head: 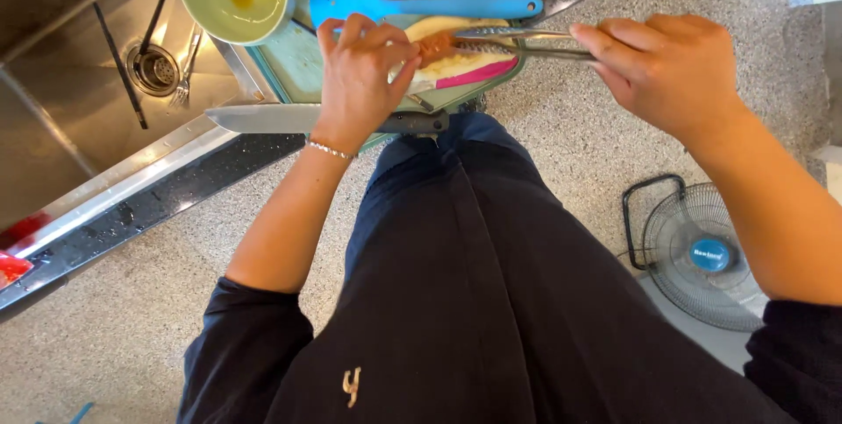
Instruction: The recorder prepares a hot dog by slicing bread, cooking an omelet-style egg, heating a sausage, and assembling them with sauce.
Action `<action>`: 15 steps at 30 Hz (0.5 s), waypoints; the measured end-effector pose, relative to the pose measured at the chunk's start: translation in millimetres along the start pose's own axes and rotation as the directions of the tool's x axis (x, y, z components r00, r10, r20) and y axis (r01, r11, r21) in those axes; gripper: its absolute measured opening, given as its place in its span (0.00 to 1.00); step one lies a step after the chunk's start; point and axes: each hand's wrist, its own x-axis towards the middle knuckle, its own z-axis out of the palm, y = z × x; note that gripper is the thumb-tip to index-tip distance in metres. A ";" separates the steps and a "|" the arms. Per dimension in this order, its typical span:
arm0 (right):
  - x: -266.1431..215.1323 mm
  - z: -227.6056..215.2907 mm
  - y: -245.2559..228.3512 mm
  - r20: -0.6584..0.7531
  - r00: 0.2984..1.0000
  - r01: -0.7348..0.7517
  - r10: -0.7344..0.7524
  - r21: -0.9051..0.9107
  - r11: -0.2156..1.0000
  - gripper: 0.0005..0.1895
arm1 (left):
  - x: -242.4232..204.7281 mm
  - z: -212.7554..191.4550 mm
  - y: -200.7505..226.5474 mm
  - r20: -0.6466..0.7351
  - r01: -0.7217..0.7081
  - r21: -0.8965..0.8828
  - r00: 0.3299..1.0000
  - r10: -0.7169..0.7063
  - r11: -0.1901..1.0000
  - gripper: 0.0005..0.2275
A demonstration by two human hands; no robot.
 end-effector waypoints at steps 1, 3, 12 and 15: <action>1.3 -4.3 2.4 0.001 1.000 0.017 -0.017 0.003 1.000 0.22 | -0.9 -1.6 0.7 -0.008 -0.022 -0.015 1.000 0.022 1.000 0.02; -1.3 -11.6 6.0 0.006 0.999 0.037 -0.037 0.011 0.999 0.23 | -4.0 -4.5 4.7 -0.014 -0.038 -0.031 0.999 0.037 0.999 0.04; -14.9 -7.1 1.0 0.116 0.990 -0.090 0.082 0.068 0.994 0.25 | 8.6 -6.8 24.8 -0.027 -0.056 -0.044 0.998 0.055 0.997 0.13; -15.3 0.6 -5.2 0.079 0.994 -0.084 0.080 0.053 0.995 0.24 | 14.6 0.3 26.8 -0.016 -0.111 -0.005 0.994 0.111 0.994 0.15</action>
